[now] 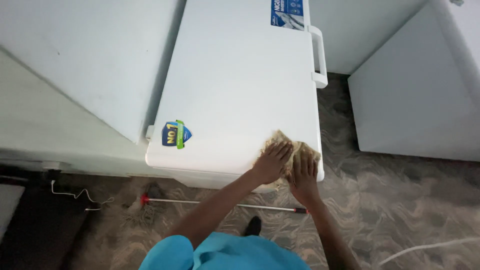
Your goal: The person wipes the top surface of a white chest freezer with a cloth, moving the cloth across the lid in repeated strokes. The person then moves to a second chest freezer and continues wiping its top surface.
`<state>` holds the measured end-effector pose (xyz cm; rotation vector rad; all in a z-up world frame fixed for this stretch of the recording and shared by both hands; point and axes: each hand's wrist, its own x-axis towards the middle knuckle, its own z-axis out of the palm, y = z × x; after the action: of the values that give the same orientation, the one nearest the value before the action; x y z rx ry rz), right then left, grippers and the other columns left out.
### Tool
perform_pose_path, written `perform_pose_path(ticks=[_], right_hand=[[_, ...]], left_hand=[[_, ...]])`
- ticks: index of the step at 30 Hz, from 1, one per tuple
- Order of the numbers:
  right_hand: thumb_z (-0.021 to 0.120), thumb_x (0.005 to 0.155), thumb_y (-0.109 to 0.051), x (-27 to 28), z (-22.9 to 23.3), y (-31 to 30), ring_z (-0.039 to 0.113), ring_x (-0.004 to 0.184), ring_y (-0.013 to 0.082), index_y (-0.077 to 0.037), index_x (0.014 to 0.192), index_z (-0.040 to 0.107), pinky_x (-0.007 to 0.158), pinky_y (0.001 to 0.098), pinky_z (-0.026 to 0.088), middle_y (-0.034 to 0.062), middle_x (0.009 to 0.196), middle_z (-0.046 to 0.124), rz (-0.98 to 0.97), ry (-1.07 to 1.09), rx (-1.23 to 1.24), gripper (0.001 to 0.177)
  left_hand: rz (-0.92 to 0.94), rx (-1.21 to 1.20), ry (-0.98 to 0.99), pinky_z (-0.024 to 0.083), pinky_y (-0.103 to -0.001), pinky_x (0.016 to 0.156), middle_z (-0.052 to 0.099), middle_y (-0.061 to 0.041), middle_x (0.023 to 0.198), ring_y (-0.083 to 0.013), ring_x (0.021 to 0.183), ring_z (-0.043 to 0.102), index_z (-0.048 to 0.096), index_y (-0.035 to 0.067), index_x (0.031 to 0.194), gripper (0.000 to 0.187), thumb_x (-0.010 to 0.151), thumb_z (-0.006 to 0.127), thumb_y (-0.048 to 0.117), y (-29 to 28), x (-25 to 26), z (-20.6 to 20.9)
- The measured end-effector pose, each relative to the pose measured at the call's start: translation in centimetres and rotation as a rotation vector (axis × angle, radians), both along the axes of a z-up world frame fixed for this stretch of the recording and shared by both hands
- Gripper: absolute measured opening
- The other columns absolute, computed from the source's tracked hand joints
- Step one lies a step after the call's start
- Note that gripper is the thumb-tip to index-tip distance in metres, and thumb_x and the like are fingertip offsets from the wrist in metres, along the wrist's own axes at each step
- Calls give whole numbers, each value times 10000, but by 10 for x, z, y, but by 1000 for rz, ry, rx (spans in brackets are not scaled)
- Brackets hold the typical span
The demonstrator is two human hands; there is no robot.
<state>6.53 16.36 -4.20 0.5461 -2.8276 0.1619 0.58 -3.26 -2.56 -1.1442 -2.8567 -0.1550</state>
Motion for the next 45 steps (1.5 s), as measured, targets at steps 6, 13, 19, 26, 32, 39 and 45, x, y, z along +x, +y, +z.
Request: perform_pose_path(ticks=[6,13,19,26,32,39,45], right_hand=[[715,831,-571,13,43,-48,95,1552,457,-20,1574,262,1227,605,117,197,1664,196,76,-43,-96,1031],[754,828,-515,12,38,-113,101,1555,466,-18,1583,247,1240,610,134,208,1663,203,4,-71,-46,1037],[741,847,-433,11,37,-168,118,1537,457,-7,1582,254,1234,619,131,228,1657,192,23,-131,14,980],[728,850,-489,13,30,-245,187,1525,489,30,1547,330,1235,622,151,244,1620,297,109,18,-140,956],[780,790,-433,13,44,-311,189,1530,483,32,1538,347,1226,631,142,259,1615,325,170,-36,-101,981],[856,735,-416,-3,49,-387,220,1515,455,13,1549,337,1236,600,142,214,1632,299,279,-143,-47,1057],[842,805,-427,-24,64,-406,184,1536,431,-12,1602,291,1281,585,142,202,1647,247,430,-186,159,1054]], left_hand=[[-24,69,-42,134,-477,1292,205,-161,1716,-306,1596,165,232,13,1631,823,1008,527,463,-47,17,12],[11,9,1,132,-481,1290,206,-169,1708,-321,1590,159,249,-1,1620,838,1013,549,493,-106,23,16],[33,15,-41,125,-484,1278,154,-182,1704,-330,1576,119,206,-21,1614,949,939,634,491,-163,34,15],[166,93,-26,181,-472,1260,203,-165,1697,-305,1576,168,241,-30,1598,971,870,727,390,-234,58,28],[282,203,36,201,-471,1257,286,-156,1682,-309,1550,257,334,-14,1578,897,863,748,336,-296,75,17],[490,281,-54,154,-525,1244,250,-185,1644,-343,1542,191,270,-29,1559,935,860,772,337,-355,85,17],[569,359,-19,177,-561,1262,141,-195,1668,-406,1562,128,177,1,1590,977,883,775,312,-376,88,0]])
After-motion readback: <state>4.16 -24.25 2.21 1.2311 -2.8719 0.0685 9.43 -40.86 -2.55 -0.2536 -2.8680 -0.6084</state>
